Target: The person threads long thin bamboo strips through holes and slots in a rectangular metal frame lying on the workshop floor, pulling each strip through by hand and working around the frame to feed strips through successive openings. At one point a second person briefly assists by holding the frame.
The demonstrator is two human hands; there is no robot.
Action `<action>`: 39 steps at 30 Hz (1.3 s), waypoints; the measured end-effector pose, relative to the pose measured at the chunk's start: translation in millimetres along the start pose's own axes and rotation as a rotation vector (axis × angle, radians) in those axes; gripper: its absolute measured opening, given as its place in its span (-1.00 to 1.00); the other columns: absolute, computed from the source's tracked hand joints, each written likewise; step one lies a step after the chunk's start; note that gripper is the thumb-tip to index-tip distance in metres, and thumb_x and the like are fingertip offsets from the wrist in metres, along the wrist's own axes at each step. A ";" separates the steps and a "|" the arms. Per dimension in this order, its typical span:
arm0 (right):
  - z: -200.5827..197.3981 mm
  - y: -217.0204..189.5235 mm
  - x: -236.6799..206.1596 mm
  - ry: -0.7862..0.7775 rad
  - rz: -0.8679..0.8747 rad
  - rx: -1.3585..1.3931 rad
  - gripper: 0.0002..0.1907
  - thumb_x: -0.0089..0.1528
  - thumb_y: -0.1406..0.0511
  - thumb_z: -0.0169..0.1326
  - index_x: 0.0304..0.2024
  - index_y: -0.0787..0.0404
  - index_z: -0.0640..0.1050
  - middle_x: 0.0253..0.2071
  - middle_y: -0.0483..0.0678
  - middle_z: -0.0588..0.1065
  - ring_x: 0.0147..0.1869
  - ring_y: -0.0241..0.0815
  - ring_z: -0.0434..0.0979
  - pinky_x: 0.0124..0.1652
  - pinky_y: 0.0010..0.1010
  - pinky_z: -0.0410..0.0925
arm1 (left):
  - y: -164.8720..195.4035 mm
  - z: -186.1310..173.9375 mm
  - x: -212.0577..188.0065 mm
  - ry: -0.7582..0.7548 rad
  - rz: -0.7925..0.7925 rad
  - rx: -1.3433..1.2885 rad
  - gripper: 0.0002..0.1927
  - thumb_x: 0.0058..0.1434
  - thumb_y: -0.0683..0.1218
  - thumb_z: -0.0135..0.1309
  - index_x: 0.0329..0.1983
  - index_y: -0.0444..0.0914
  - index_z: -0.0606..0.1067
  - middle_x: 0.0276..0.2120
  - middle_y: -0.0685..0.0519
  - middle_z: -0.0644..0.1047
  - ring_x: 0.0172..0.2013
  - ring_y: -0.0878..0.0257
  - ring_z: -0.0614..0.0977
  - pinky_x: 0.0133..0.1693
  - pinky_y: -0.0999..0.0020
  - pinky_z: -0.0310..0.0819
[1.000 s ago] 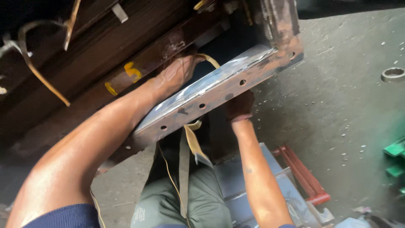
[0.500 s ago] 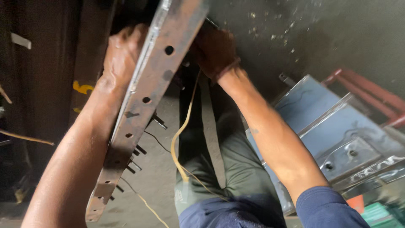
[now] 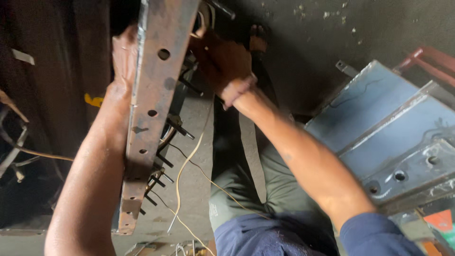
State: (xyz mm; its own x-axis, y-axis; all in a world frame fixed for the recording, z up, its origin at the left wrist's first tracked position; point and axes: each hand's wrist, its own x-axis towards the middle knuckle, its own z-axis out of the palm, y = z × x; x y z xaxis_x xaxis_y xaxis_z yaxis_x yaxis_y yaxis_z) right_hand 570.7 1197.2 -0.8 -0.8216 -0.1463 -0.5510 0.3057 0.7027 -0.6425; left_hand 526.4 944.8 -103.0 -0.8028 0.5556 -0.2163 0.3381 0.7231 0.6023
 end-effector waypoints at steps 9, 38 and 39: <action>-47.5 31.6 0.7 -0.571 -0.205 -0.646 -0.72 0.39 0.29 -0.01 -0.01 0.13 0.71 -0.07 0.17 0.62 -0.19 -0.08 0.73 -0.12 -0.32 0.54 | 28.7 -18.0 16.8 -0.025 -0.062 -0.099 -0.72 0.36 -0.18 0.03 0.04 -0.46 0.53 -0.23 -0.39 0.58 -0.41 -0.17 0.65 -0.45 0.11 0.56; -189.3 6.3 -157.0 -0.235 -0.303 -0.683 -0.69 0.35 0.16 -0.02 -0.44 0.15 0.36 -0.69 0.05 0.36 -0.58 0.18 0.34 -0.41 -0.07 0.22 | 45.7 -21.4 27.5 0.030 0.123 -0.086 -0.71 0.38 -0.17 0.05 0.13 -0.32 0.57 -0.07 -0.35 0.55 -0.14 -0.26 0.63 -0.09 -0.04 0.55; -190.0 7.5 -165.1 -0.218 -0.294 -0.654 -0.68 0.35 0.16 -0.02 -0.46 0.14 0.35 -0.70 0.05 0.36 -0.57 0.19 0.34 -0.37 -0.07 0.23 | 47.8 -22.5 27.1 0.015 0.128 -0.071 -0.70 0.36 -0.18 0.06 0.13 -0.31 0.57 -0.08 -0.34 0.55 -0.14 -0.26 0.64 -0.09 -0.04 0.55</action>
State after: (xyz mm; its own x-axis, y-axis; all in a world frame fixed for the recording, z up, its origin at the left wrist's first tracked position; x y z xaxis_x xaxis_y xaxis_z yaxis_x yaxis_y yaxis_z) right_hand 617.2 1358.9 186.5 -0.6905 -0.4789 -0.5422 -0.3158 0.8739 -0.3696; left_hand 509.7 985.2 -62.8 -0.7631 0.6345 -0.1229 0.4028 0.6157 0.6772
